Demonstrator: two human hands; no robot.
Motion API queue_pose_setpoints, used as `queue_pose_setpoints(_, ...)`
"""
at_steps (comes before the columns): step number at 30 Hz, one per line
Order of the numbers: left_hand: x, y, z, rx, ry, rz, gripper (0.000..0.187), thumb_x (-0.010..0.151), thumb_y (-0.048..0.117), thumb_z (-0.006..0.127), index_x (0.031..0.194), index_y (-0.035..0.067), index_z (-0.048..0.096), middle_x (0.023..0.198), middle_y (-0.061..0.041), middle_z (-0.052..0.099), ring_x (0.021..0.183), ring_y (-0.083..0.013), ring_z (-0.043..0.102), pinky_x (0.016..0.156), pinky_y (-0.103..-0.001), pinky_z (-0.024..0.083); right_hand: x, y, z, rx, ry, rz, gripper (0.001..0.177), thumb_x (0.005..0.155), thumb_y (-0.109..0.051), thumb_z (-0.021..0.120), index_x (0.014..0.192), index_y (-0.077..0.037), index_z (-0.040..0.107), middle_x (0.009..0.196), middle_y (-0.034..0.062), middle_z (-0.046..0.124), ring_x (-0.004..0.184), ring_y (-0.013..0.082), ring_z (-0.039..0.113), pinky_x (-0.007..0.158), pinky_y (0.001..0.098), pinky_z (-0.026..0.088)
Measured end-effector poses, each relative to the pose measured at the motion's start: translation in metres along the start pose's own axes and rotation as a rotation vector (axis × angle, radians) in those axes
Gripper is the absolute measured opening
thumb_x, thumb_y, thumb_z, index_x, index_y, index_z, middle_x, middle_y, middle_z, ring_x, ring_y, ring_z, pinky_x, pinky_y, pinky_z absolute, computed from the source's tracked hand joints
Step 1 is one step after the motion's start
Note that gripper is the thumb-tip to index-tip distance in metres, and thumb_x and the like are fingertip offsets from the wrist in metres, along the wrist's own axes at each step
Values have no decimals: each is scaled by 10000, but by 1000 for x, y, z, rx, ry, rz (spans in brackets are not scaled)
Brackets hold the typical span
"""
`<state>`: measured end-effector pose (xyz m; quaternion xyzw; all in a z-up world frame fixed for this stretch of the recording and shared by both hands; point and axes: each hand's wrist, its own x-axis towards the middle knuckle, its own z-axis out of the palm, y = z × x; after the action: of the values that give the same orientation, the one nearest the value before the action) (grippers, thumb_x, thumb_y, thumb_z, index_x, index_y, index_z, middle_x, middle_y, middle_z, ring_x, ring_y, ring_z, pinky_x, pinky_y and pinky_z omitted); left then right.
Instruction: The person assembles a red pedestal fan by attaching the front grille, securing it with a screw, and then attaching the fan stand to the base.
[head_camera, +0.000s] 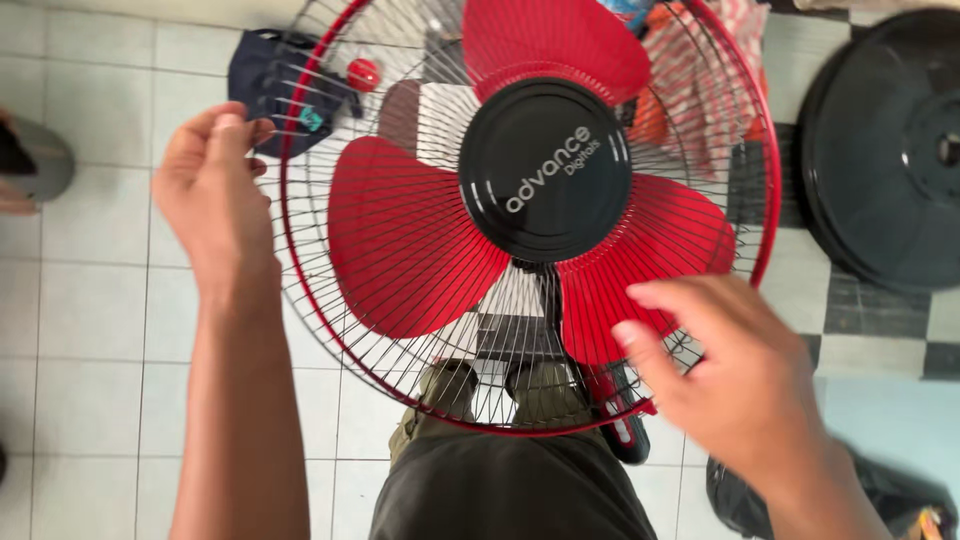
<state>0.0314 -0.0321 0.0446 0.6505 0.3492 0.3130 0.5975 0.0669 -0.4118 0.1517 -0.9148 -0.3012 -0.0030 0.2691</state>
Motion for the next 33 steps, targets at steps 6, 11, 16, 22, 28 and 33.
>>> queue_pose_setpoints(6,-11,2,4,59,43,-27,208,1007,183,640,1062,5,732,884,-20,753,721,-43,599,635,-205,470,6,-25,9,-138,-63,13,361,782,-230,843,1082,-74,718,997,79,709,673,258,676,594,370,544)
queue_pose_setpoints(11,-24,5,4,75,116,-201,280,1005,204,589,1097,-3,754,863,-38,759,683,-89,559,637,-230,478,-12,-39,29,-15,-114,-135,215,791,-219,815,957,-120,721,810,30,712,627,223,684,542,347,535)
queue_pose_setpoints(16,-65,-4,-5,21,97,60,385,1057,155,490,1381,-31,582,1235,-96,708,1081,-123,663,917,-261,535,-22,-48,45,-81,-153,-103,227,755,-224,845,897,-93,725,677,45,696,547,235,661,492,365,509)
queue_pose_setpoints(22,-158,-10,-20,-117,140,-432,371,1040,296,529,1257,23,655,1103,-46,686,931,-114,609,800,-288,517,-19,-68,54,-48,-83,-296,198,771,-185,807,920,-104,706,799,26,672,680,234,665,601,353,525)
queue_pose_setpoints(28,-194,-13,-37,-334,-13,-725,234,988,277,604,1102,93,692,874,9,665,794,-100,601,682,-299,515,-18,-81,59,-140,-142,-295,206,775,-206,845,892,-91,722,806,26,647,705,233,662,596,373,516)
queue_pose_setpoints(33,-202,-15,-45,-385,-109,-785,208,976,293,626,1056,104,658,871,27,660,816,-96,620,713,-314,531,-19,-88,62,-169,-79,-295,237,771,-246,858,877,-103,702,812,25,636,731,234,660,605,373,518)
